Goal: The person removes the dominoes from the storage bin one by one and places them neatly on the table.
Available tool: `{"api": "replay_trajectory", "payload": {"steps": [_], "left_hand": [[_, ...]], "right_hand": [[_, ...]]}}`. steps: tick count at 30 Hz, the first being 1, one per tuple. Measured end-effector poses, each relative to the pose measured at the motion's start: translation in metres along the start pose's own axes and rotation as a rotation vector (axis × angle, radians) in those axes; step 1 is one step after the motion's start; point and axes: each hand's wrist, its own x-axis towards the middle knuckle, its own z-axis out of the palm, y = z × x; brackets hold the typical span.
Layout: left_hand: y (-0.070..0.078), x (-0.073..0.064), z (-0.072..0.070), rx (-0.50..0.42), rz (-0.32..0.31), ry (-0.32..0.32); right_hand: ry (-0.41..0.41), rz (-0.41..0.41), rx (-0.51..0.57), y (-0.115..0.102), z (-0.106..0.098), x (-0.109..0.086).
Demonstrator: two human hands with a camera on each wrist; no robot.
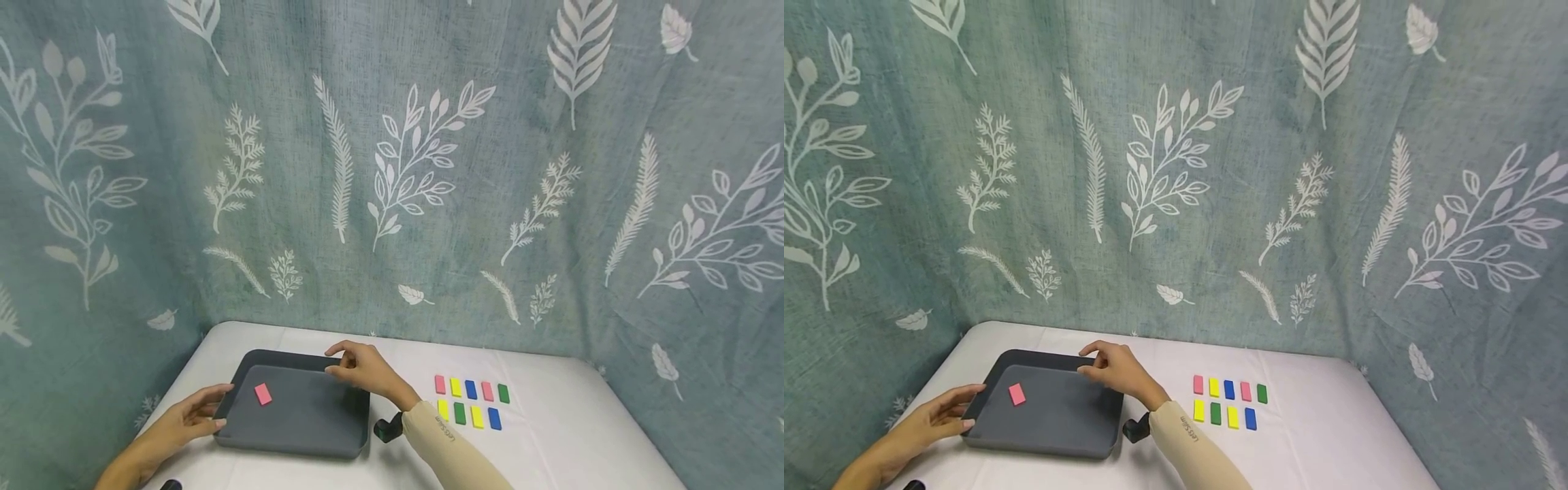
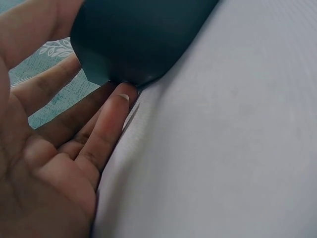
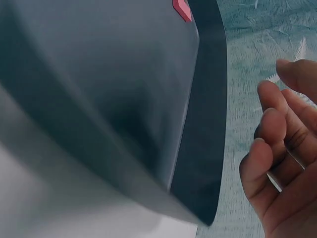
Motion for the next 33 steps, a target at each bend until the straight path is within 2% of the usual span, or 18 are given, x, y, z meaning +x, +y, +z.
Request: {"api": "replay_trajectory", "payload": {"steps": [7, 20, 28, 33], "left_hand": [[0.000, 0.006, 0.000, 0.018, 0.007, 0.025], [0.001, -0.002, 0.001, -0.007, -0.027, 0.023], [0.000, -0.002, 0.001, -0.014, -0.036, 0.038], [0.000, 0.000, 0.002, 0.000, -0.041, 0.041]], "right_hand": [[-0.017, -0.017, -0.021, -0.007, 0.007, 0.013], [-0.101, 0.014, -0.027, -0.015, 0.029, 0.029], [-0.143, 0.021, 0.000, -0.014, 0.039, 0.039], [-0.183, 0.018, -0.020, -0.015, 0.045, 0.045]]}}
